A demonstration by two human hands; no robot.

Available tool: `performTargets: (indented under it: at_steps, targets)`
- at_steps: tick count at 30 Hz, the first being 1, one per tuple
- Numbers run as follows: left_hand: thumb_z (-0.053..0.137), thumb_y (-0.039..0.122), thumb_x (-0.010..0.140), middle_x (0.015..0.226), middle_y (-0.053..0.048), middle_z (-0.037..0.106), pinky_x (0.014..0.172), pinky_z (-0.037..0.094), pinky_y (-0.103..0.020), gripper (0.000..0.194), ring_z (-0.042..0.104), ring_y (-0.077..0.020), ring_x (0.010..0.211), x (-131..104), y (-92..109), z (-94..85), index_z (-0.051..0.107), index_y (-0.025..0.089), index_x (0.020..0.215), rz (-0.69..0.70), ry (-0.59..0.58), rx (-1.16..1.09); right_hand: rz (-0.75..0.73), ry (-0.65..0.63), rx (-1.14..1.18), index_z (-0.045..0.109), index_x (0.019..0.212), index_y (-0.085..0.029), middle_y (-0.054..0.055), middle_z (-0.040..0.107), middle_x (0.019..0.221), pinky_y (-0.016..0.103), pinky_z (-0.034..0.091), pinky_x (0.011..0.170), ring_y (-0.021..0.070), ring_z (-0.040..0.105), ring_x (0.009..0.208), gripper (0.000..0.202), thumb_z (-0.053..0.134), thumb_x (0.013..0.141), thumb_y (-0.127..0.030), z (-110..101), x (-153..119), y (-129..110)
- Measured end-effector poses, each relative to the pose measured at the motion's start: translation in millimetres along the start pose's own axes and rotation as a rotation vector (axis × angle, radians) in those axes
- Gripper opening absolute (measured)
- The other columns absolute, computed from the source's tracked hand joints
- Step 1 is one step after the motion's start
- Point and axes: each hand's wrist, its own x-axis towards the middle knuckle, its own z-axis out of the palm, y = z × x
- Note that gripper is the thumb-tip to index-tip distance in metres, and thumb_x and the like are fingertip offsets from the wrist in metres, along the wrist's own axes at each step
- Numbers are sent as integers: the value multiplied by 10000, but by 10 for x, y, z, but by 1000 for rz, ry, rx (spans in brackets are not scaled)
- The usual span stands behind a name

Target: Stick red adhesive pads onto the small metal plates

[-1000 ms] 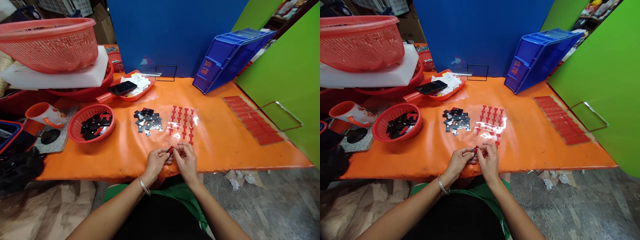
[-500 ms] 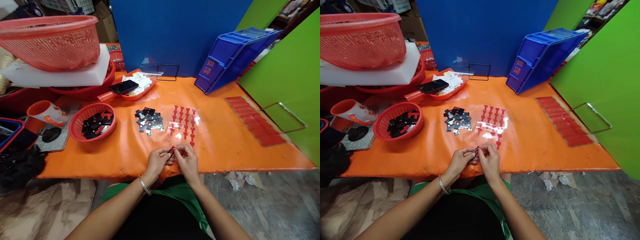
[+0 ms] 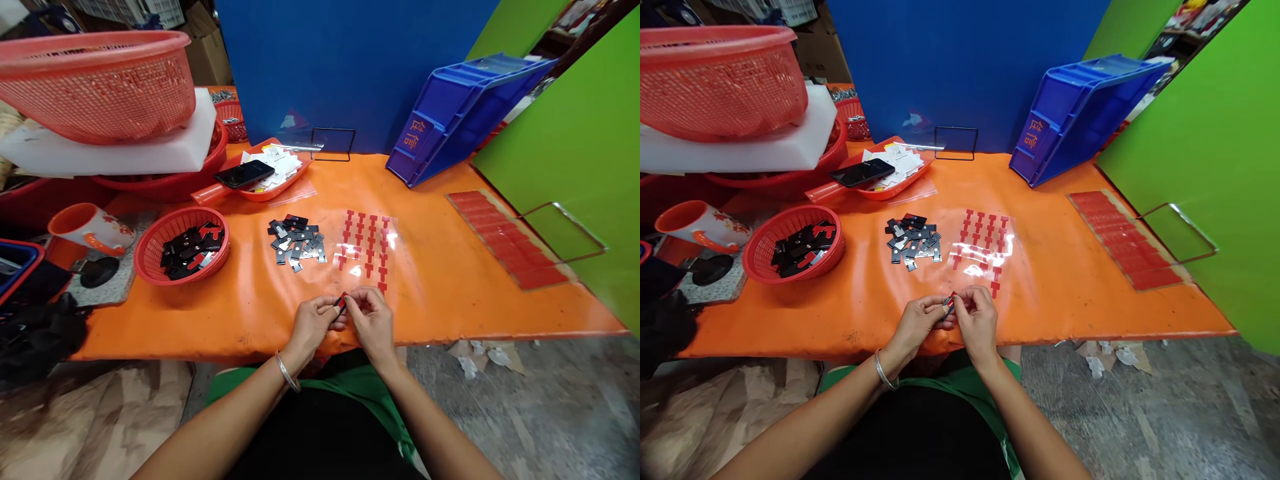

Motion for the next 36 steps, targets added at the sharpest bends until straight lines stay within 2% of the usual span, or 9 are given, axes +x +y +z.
performTargets:
  at_steps: [8, 13, 17, 19, 23, 27, 31, 34, 36]
  targets:
    - [723, 257, 685, 686, -58, 707, 670, 555, -270, 264, 667, -146, 623, -22, -45, -6, 688, 92, 889, 78, 3, -11, 10, 15, -19, 567, 756, -193, 34, 546, 821, 266, 462, 576, 147, 540, 685, 126, 576, 833, -293, 27, 9, -67]
    - [710, 278, 696, 756, -55, 723, 719, 560, -287, 284, 685, -164, 676, -106, 32, 41, 692, 109, 923, 162, -27, 1, -46, 68, -7, 568, 876, -201, 44, 530, 931, 251, 465, 548, 126, 532, 671, 100, 577, 839, -293, -4, -11, -185]
    - [726, 256, 677, 748, -62, 724, 686, 560, -270, 270, 686, -163, 667, -160, 117, 68, 687, 97, 891, 102, -7, -40, 42, 119, 112, 450, 1191, -219, 41, 532, 993, 240, 465, 526, 91, 507, 590, 487, 664, 764, -314, -34, 32, -236]
    - [734, 256, 670, 754, -66, 725, 684, 560, -268, 286, 686, -163, 672, -176, 141, 70, 687, 93, 901, 84, -14, -58, 138, 41, 218, 522, 1124, -195, 25, 568, 894, 248, 480, 551, 99, 523, 586, 457, 692, 729, -351, -45, 66, -242]
    - [743, 272, 666, 739, -64, 722, 684, 560, -265, 308, 685, -161, 668, -203, 156, 64, 692, 96, 914, 104, -23, -35, 348, -157, 442, 627, 742, -172, 5, 601, 667, 252, 474, 561, 130, 554, 595, 265, 700, 702, -424, -43, 108, -262]
    - [730, 279, 678, 755, -72, 725, 670, 563, -275, 292, 688, -171, 661, -227, 170, 21, 694, 98, 904, 131, -21, 41, 542, -205, 618, 614, 664, -172, -12, 569, 561, 203, 345, 407, 97, 470, 460, 309, 724, 658, -461, -4, 123, -293]
    - [705, 294, 698, 804, -88, 728, 680, 562, -282, 313, 691, -181, 686, -204, 301, -192, 694, 96, 940, 197, -27, 148, 579, -193, 568, 645, 689, -154, 2, 555, 546, 189, 188, 346, 73, 369, 394, 394, 657, 696, -548, 43, 160, -272]
    - [642, 335, 758, 819, -87, 726, 702, 556, -289, 359, 686, -178, 702, -162, 576, -541, 678, 101, 1027, 421, 121, 261, 435, -204, 406, 669, 743, -147, 30, 600, 631, 206, 279, 382, 99, 436, 460, 396, 602, 755, -538, 84, 212, -227]
    - [582, 355, 805, 853, -88, 724, 755, 546, -312, 384, 683, -179, 736, -149, 828, -844, 657, 106, 1087, 621, 298, 396, 266, -225, 252, 650, 711, -161, 26, 600, 643, 232, 367, 460, 127, 488, 536, 327, 587, 789, -472, 132, 254, -200]
